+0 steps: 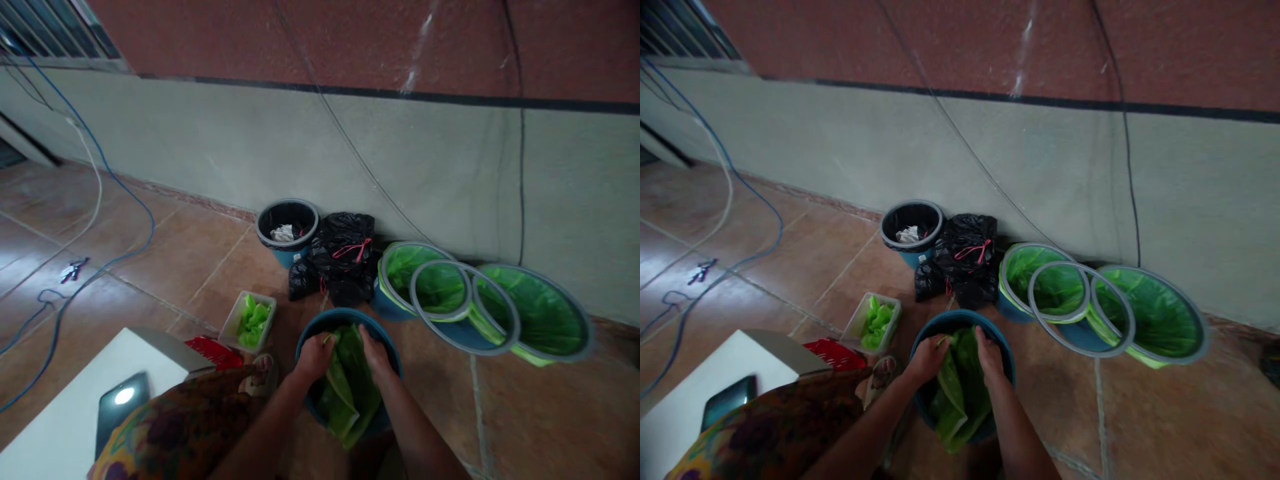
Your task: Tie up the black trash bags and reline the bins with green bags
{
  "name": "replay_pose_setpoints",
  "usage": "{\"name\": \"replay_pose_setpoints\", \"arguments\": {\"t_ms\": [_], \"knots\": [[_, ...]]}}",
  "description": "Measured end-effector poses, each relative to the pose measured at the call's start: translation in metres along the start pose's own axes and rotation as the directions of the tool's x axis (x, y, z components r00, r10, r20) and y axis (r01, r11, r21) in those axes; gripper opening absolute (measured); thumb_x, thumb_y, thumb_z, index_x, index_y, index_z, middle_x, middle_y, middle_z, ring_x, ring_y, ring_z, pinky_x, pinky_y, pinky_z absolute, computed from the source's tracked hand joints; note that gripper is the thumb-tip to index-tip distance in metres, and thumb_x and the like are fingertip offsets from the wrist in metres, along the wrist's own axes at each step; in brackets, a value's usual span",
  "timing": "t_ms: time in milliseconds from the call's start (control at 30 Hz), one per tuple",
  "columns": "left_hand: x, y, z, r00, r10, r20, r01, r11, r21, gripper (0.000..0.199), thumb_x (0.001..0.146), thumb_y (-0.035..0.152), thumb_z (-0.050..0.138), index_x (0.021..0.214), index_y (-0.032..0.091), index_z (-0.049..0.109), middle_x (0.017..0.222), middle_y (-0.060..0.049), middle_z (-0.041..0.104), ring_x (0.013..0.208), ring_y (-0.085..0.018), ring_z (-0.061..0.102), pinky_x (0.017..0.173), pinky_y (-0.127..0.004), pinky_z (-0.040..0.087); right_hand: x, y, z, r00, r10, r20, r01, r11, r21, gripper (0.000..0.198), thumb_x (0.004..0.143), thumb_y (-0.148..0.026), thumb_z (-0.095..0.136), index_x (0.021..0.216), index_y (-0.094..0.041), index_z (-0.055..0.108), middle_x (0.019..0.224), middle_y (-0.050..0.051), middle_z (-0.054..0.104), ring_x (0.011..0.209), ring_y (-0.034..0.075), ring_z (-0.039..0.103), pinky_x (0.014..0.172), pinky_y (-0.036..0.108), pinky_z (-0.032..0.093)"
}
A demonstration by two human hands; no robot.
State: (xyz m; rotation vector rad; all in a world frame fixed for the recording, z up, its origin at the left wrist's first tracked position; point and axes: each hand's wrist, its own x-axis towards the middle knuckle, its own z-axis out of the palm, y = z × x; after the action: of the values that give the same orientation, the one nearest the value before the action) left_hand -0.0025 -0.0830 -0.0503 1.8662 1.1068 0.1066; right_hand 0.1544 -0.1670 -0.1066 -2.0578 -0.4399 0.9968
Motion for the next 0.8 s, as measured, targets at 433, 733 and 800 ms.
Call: {"name": "replay_pose_setpoints", "arguments": {"t_ms": [433,733,800], "knots": [[-0.010,-0.019,-0.049,0.878,-0.222,-0.424,0.293,0.950,0.109,0.042,0.102,0.033,0.033,0.117,0.016,0.068,0.106,-0.012,0.075,0.099,-0.022,0.070,0.084,-0.027,0.048,-0.052,-0.003,-0.085,0.913,-0.088,-0.399,-0.105,0.893,-0.437,0.038,0.089,-0.037,0.042,0.097,-0.019,0.074,0.086,0.014,0.076,0.077,0.026,0.070,0.064,0.032,0.046],[0.000,0.016,-0.086,0.910,-0.216,-0.353,0.361,0.833,0.420,0.056,0.087,0.023,0.058,0.140,0.013,0.050,0.132,-0.020,0.062,0.117,-0.030,0.062,0.094,-0.037,0.048,-0.019,0.002,-0.106,0.981,-0.126,-0.147,0.086,0.963,-0.254,0.063,0.072,-0.037,0.065,0.130,-0.011,0.059,0.124,0.018,0.068,0.108,0.029,0.067,0.090,0.037,0.053],[0.009,0.043,-0.084,0.944,-0.042,-0.326,0.190,0.878,0.439,0.044,0.088,0.017,0.053,0.132,0.012,0.057,0.127,-0.017,0.065,0.118,-0.027,0.061,0.099,-0.033,0.045,-0.011,-0.013,-0.105,0.969,-0.200,-0.147,0.163,0.959,-0.230,0.056,0.076,-0.045,0.063,0.122,-0.015,0.064,0.121,0.017,0.069,0.109,0.030,0.067,0.094,0.041,0.051]]}}
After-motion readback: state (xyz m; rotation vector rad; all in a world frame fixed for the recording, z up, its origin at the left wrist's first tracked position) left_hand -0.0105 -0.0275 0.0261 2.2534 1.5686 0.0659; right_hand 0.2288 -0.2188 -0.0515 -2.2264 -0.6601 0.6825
